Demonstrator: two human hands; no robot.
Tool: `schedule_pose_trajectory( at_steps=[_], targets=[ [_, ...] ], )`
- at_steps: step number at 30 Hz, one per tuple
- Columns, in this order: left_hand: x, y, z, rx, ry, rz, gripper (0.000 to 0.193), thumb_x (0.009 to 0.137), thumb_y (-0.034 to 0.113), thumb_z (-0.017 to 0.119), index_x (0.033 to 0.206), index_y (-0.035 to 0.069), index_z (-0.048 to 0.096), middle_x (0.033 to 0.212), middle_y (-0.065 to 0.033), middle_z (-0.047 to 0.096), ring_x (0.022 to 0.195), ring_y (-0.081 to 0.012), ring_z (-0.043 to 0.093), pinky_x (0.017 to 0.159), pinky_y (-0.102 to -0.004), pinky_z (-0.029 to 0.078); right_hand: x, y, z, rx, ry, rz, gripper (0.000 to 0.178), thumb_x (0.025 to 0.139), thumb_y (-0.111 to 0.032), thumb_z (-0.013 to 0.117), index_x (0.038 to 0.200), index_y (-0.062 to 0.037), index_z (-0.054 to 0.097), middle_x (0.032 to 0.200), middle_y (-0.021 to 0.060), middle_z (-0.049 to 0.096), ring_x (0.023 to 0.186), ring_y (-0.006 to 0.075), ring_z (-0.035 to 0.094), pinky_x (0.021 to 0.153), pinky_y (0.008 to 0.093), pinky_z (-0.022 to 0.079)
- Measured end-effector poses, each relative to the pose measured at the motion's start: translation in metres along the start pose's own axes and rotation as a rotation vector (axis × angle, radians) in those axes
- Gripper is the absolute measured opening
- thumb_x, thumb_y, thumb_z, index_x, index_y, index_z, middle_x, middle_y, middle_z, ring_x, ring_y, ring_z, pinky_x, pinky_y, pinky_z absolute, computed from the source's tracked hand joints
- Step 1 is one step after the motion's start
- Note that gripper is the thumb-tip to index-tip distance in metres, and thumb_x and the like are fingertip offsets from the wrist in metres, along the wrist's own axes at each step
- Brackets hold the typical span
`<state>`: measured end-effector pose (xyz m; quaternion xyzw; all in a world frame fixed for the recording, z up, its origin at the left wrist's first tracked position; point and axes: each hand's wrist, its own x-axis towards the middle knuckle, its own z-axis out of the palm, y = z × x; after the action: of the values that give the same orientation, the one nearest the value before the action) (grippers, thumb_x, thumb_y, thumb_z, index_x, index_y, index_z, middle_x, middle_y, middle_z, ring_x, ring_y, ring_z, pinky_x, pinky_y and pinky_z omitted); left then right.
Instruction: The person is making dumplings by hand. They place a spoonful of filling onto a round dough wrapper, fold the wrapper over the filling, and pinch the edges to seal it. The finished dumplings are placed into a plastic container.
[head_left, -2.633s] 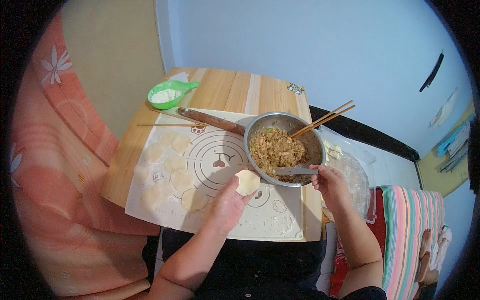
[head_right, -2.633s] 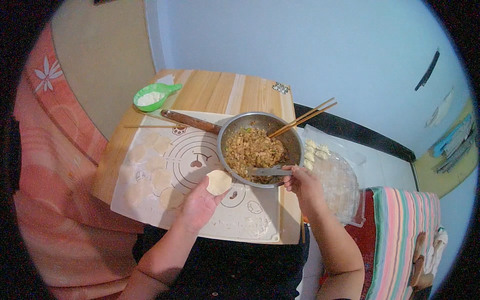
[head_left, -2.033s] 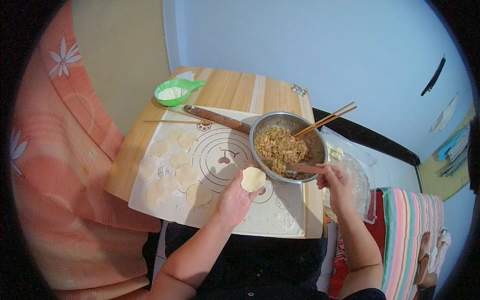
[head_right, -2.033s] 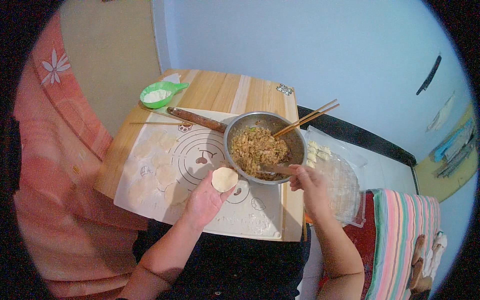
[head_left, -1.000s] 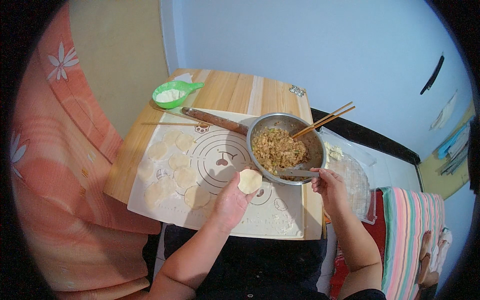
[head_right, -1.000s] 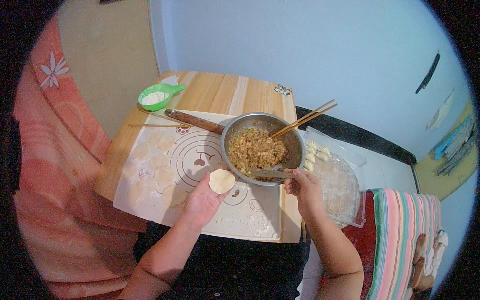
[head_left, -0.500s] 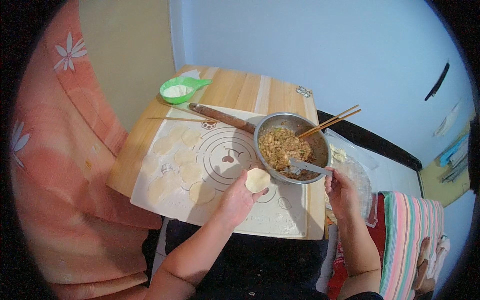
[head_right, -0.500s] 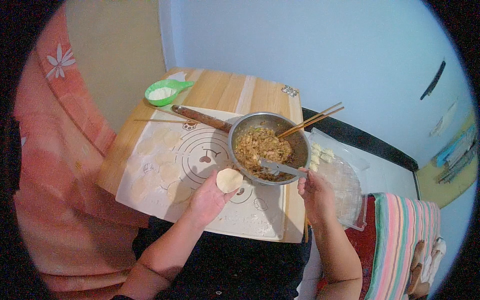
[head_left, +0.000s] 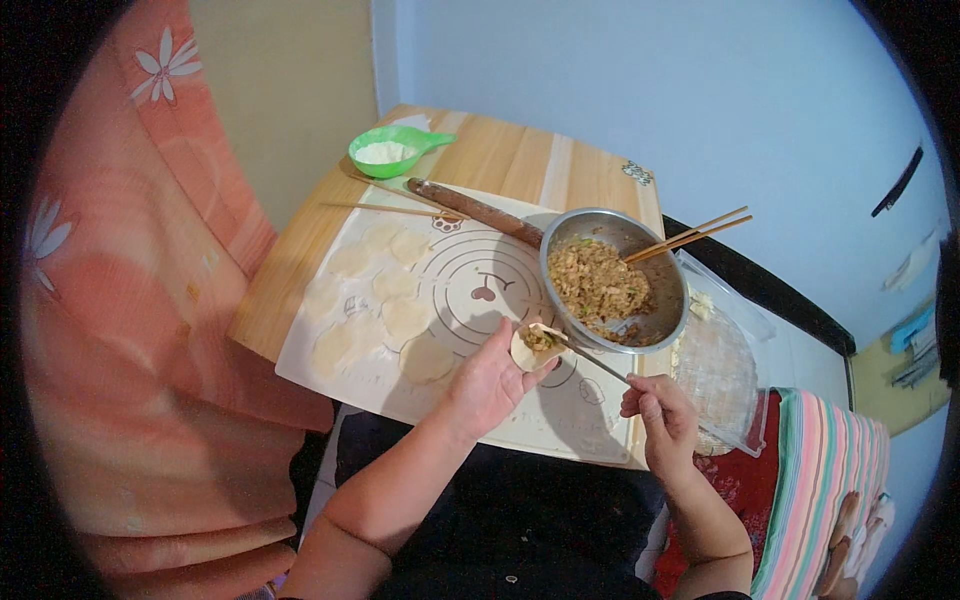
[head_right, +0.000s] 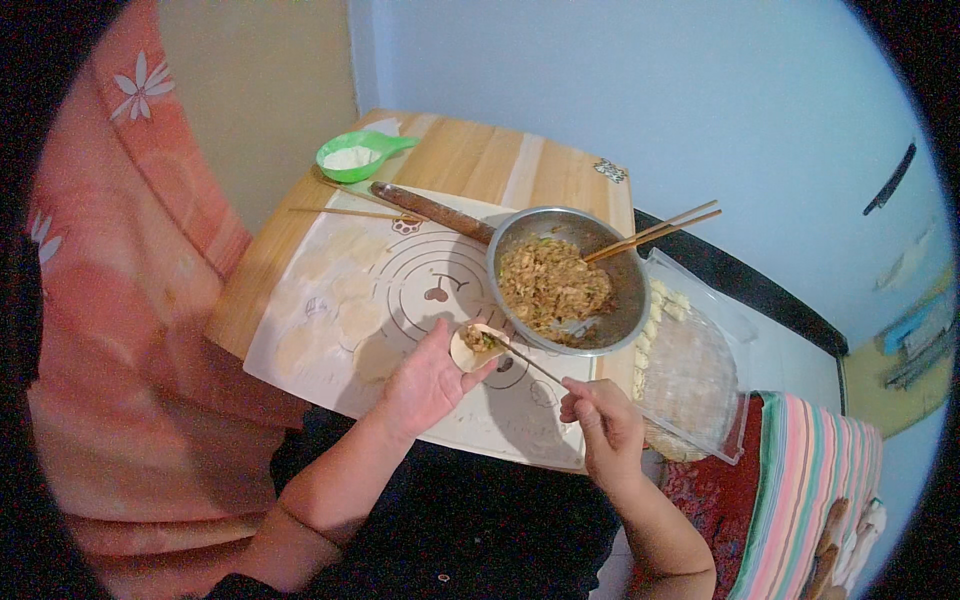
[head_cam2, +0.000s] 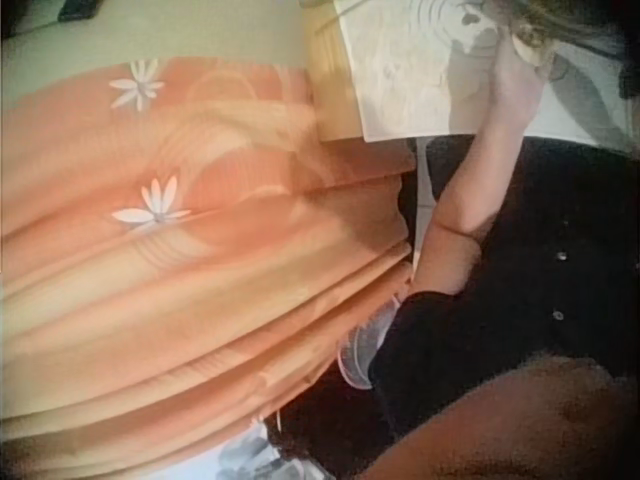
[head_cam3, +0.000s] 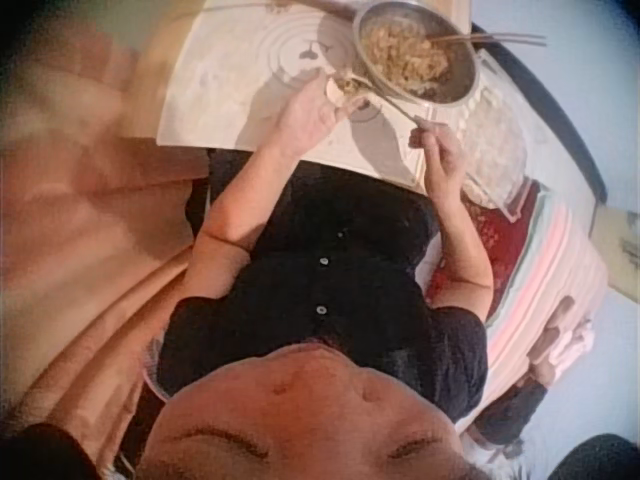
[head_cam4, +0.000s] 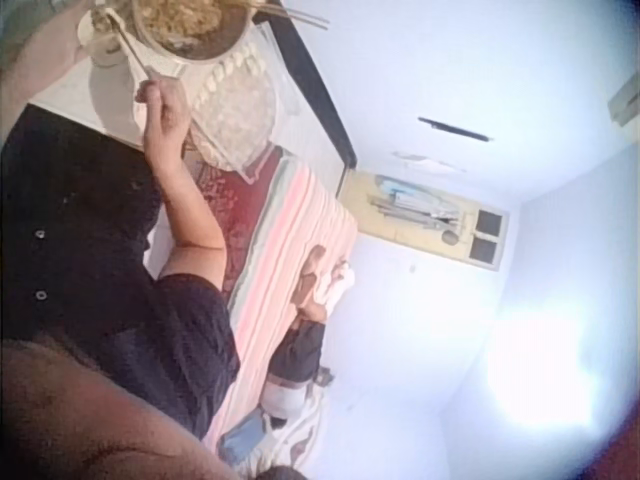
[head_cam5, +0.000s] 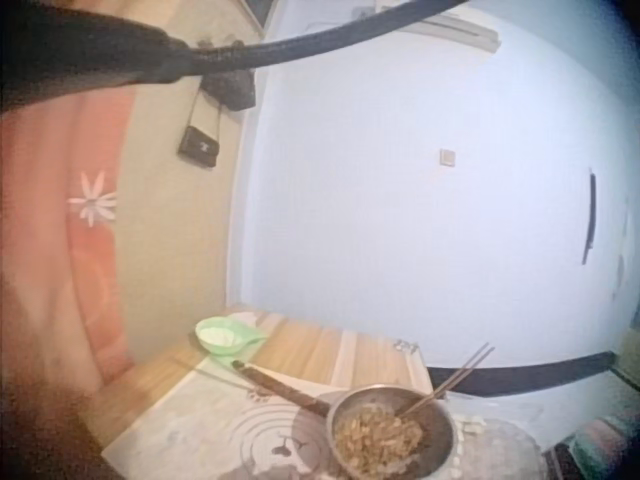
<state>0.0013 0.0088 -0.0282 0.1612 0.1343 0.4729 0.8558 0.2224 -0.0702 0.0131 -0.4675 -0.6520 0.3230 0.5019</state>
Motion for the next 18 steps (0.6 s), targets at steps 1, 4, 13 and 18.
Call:
schedule_pose_trajectory(
  at_steps=[1,4,13,18],
  targets=[
    [-0.001,0.001,-0.001,-0.002,0.014,-0.008,0.046,0.101,0.036,0.030,0.130,0.002,0.038,0.130,-0.0127,0.047,0.120,-0.0247,0.047,0.103,-0.0406,0.039,-0.001,-0.002,-0.003,-0.124,-0.049,-0.067,0.019,0.093,-0.008,0.053,0.106,0.0015,0.062,0.087,0.0094,0.058,0.074,0.0168,0.059,0.067,0.0283,0.050],
    [-0.005,0.004,0.002,0.024,0.064,0.029,0.046,0.101,0.036,0.030,0.129,0.000,0.039,0.126,-0.0131,0.049,0.118,-0.0250,0.049,0.103,-0.0407,0.039,-0.004,-0.004,-0.005,-0.405,-0.142,-0.213,0.018,0.090,-0.001,0.055,0.106,-0.0009,0.063,0.088,0.0112,0.058,0.076,0.0174,0.060,0.067,0.0279,0.051],
    [-0.009,0.007,-0.004,0.045,0.055,-0.056,0.046,0.101,0.038,0.029,0.127,0.003,0.042,0.125,-0.0121,0.051,0.113,-0.0231,0.053,0.097,-0.0377,0.045,-0.004,-0.002,-0.012,0.031,0.061,0.004,0.014,0.090,0.000,0.054,0.101,0.0022,0.062,0.095,0.0123,0.059,0.079,0.0180,0.061,0.070,0.0286,0.052],
    [-0.012,0.008,-0.003,0.145,0.025,-0.127,0.050,0.100,0.042,0.027,0.128,0.003,0.042,0.124,-0.0124,0.052,0.111,-0.0229,0.055,0.093,-0.0351,0.048,0.000,-0.001,-0.019,0.048,-0.089,0.026,0.015,0.092,-0.002,0.053,0.102,0.0025,0.062,0.095,0.0116,0.058,0.080,0.0168,0.061,0.073,0.0278,0.051]
  ],
)
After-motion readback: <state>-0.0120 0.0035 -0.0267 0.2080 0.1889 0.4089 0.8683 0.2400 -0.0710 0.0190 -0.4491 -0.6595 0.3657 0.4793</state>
